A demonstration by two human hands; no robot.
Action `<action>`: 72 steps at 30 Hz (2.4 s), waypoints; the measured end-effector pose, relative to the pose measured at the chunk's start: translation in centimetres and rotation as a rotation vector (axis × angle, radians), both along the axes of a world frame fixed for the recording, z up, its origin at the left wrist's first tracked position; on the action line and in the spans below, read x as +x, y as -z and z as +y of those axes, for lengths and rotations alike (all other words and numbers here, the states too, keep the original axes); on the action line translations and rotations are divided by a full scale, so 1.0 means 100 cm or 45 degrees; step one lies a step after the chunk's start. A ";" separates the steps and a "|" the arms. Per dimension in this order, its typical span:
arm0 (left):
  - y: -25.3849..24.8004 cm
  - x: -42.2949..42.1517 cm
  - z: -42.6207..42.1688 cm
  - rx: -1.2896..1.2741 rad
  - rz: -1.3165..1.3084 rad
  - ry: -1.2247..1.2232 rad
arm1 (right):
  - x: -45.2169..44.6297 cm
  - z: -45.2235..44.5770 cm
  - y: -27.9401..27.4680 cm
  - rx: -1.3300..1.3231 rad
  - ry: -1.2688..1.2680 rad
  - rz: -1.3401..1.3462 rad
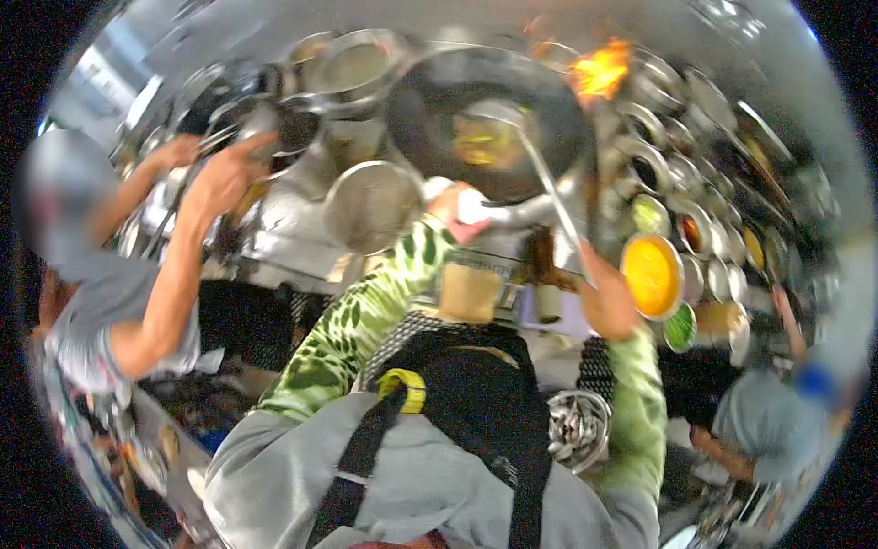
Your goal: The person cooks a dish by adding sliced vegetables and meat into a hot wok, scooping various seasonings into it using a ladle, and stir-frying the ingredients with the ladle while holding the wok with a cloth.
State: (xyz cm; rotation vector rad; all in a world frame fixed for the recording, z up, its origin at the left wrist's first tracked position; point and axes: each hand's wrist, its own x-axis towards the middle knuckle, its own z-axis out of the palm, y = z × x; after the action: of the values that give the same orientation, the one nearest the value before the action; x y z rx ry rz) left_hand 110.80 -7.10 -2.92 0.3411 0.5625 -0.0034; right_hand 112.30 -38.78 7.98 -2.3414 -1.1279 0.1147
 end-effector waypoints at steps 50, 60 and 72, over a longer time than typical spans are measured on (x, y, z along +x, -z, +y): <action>-0.021 0.013 -0.005 0.314 0.162 0.050 | 0.019 -0.005 -0.059 -0.224 -0.126 0.188; -0.007 0.020 -0.009 0.371 0.179 0.010 | 0.034 0.120 0.049 0.554 0.548 0.682; 0.002 0.017 -0.008 0.356 0.066 0.067 | 0.051 0.108 0.016 0.608 0.326 1.208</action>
State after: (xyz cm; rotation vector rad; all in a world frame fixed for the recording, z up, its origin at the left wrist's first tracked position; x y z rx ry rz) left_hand 112.55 -7.91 -3.10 0.6298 0.6065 0.0159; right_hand 117.38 -27.93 6.36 -1.6388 -0.3239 0.6908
